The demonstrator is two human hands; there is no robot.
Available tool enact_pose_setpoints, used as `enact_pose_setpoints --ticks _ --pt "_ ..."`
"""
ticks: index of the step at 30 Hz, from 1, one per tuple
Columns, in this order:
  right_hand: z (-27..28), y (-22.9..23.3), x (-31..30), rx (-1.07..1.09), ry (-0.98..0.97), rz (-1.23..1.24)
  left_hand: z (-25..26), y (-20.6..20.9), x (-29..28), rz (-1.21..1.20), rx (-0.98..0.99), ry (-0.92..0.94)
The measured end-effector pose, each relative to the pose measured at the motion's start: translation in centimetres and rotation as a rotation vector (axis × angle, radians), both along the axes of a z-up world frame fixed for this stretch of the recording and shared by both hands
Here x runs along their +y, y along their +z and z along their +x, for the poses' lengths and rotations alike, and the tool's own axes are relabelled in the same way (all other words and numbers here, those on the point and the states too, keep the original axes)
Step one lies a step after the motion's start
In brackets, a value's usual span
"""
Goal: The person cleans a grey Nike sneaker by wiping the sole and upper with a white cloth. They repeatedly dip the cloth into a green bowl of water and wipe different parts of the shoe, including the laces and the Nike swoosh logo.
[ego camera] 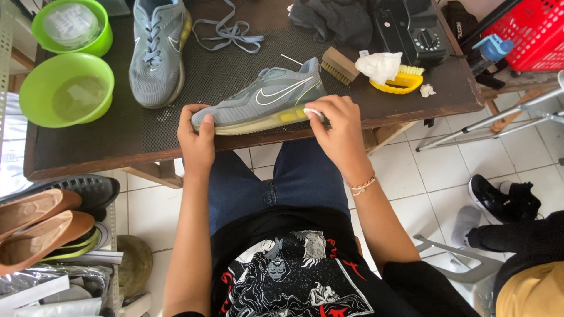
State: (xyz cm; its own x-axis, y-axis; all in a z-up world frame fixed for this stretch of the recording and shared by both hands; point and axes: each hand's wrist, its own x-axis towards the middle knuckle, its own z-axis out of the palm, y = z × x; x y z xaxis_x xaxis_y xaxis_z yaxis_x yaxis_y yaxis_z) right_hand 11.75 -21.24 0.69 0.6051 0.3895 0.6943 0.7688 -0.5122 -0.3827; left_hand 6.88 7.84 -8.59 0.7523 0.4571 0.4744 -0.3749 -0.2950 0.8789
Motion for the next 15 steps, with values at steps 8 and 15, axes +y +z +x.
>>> enact_pose_setpoints --ticks 8,15 --pt "-0.5 -1.7 3.0 -0.056 0.132 0.028 0.1 -0.2 0.2 0.04 0.008 0.019" --pt "-0.2 -0.6 2.0 -0.094 0.066 -0.05 0.3 -0.9 0.6 0.018 0.004 0.002"
